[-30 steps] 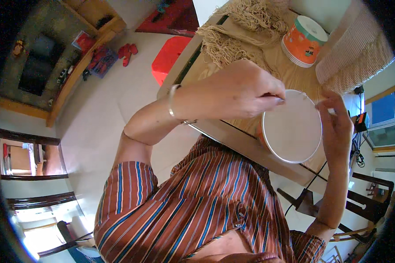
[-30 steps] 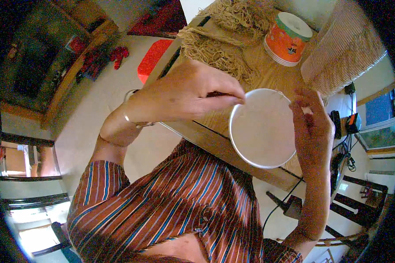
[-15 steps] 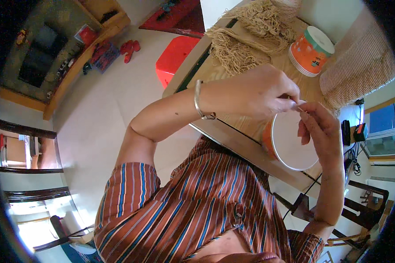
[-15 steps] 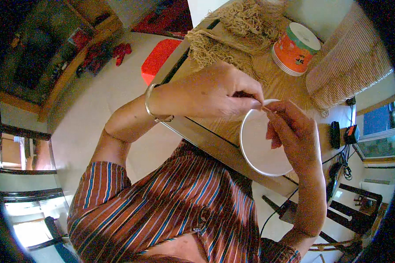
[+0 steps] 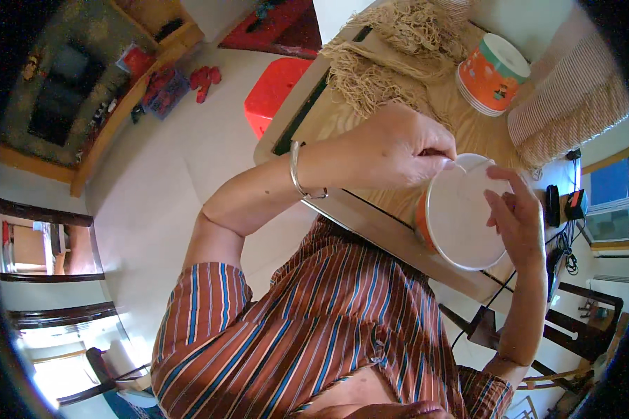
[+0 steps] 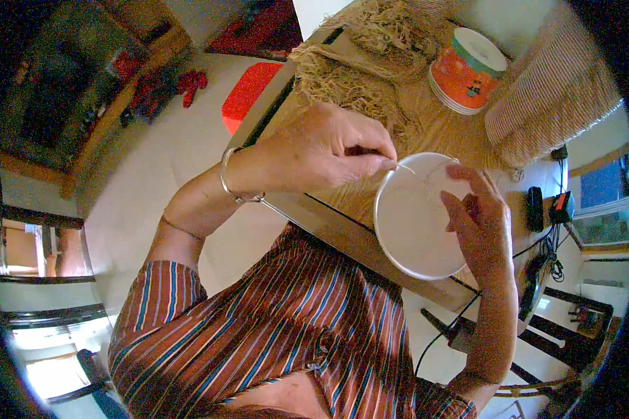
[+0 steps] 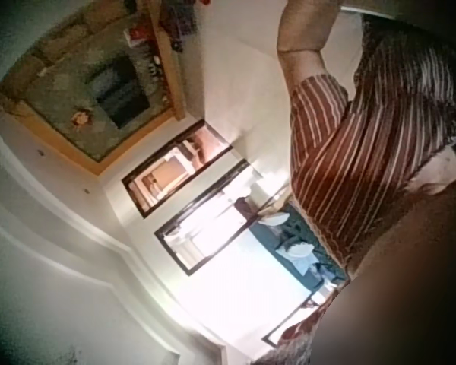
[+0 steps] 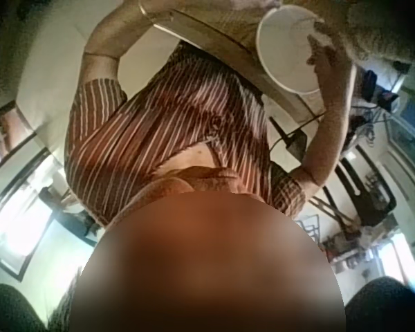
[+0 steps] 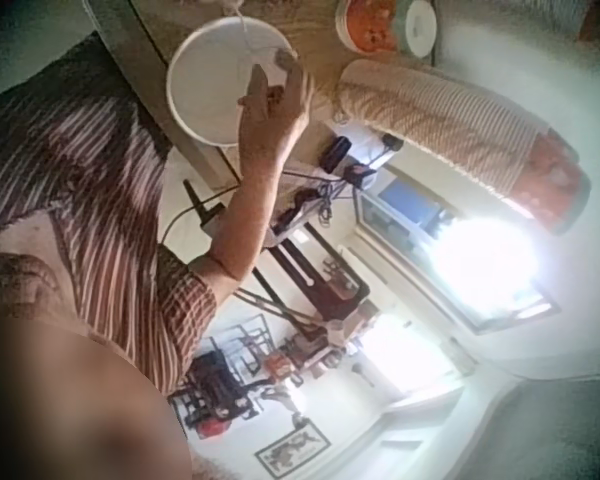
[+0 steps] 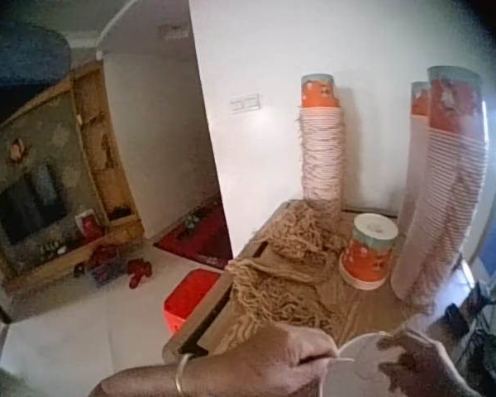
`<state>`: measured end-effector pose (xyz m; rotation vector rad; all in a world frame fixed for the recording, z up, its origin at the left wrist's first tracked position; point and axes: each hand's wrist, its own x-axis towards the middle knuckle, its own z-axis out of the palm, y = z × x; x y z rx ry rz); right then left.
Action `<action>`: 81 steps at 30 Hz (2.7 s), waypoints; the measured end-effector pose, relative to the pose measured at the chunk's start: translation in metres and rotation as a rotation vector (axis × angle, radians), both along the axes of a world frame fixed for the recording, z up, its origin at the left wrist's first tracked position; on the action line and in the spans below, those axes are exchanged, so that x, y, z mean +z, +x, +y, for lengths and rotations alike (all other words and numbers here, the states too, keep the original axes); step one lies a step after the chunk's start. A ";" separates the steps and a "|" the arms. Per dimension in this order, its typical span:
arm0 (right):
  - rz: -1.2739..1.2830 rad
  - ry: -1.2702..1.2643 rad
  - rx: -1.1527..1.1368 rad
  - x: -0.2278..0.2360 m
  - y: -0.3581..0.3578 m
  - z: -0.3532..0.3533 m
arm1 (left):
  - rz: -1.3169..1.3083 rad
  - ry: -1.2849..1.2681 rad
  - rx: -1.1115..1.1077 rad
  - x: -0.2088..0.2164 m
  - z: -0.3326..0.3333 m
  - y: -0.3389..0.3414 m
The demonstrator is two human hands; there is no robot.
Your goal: Tying strings around the rims of paper buckets.
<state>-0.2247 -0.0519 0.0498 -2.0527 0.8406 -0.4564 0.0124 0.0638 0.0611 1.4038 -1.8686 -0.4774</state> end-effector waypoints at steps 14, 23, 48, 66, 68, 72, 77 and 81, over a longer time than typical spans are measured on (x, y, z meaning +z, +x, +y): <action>-0.234 0.372 0.026 0.001 0.021 0.027 | -0.094 -0.118 -0.074 -0.008 -0.012 -0.023; -0.233 0.314 -0.033 -0.003 0.011 0.026 | 0.179 0.095 0.000 -0.003 -0.008 -0.012; -0.362 0.294 -0.002 -0.012 0.002 0.020 | 0.341 0.170 -0.012 -0.028 -0.018 -0.049; -0.156 -0.062 0.061 -0.013 -0.002 0.015 | 0.289 0.150 -0.008 -0.024 -0.021 -0.038; -0.140 -0.110 0.068 -0.014 -0.001 0.015 | 0.292 0.163 -0.004 -0.024 -0.021 -0.038; -0.111 -0.072 0.070 -0.009 -0.001 0.013 | 0.225 0.146 -0.003 -0.027 -0.023 -0.037; -0.140 -0.110 0.096 -0.016 -0.002 0.014 | 0.195 0.151 -0.028 -0.034 -0.021 -0.038; -0.165 -0.205 0.115 -0.017 -0.002 0.015 | 0.110 0.018 -0.043 -0.039 -0.022 -0.040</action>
